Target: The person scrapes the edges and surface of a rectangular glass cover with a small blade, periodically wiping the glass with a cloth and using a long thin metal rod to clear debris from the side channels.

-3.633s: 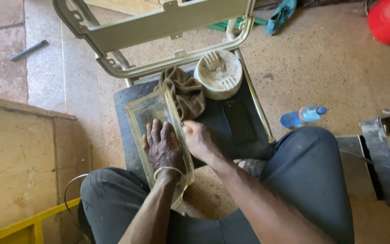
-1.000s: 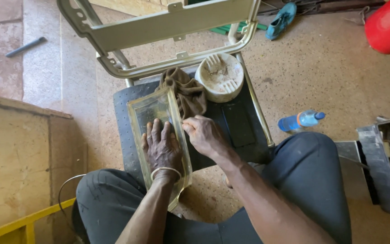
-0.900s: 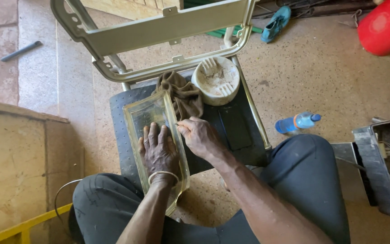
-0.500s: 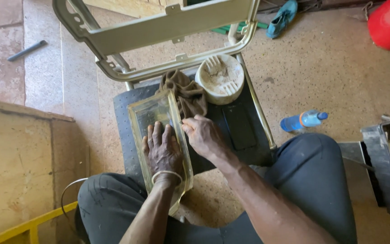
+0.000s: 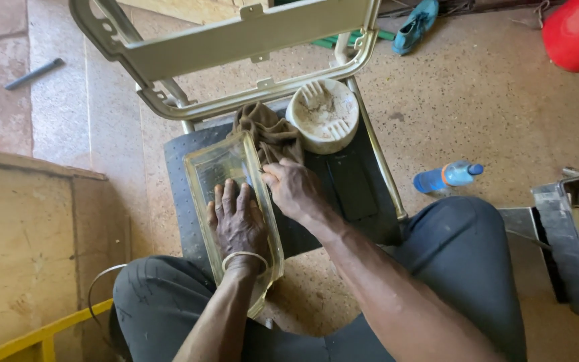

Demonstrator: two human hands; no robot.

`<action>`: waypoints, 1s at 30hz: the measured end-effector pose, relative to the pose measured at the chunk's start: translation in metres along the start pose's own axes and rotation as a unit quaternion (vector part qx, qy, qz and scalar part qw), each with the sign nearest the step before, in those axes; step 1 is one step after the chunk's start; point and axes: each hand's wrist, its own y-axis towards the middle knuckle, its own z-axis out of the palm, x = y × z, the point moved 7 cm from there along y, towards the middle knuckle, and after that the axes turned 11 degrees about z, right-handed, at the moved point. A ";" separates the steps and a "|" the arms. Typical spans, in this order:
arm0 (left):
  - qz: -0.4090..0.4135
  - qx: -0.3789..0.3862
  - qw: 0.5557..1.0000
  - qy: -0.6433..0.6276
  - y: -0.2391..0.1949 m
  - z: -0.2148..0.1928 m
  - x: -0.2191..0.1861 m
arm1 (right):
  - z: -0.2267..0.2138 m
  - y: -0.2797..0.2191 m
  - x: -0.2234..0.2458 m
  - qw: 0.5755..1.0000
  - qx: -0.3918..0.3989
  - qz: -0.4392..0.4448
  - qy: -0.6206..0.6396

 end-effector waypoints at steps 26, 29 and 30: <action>-0.031 0.063 0.995 -0.072 0.006 -0.006 -0.001 | -0.075 -0.075 0.005 0.916 0.126 0.270 0.270; -0.046 0.078 0.991 -0.095 0.010 -0.010 -0.002 | -0.097 -0.099 0.005 0.850 0.056 0.322 0.412; -0.046 0.074 0.992 -0.090 0.011 -0.011 -0.002 | -0.085 -0.109 -0.002 0.851 0.058 0.316 0.415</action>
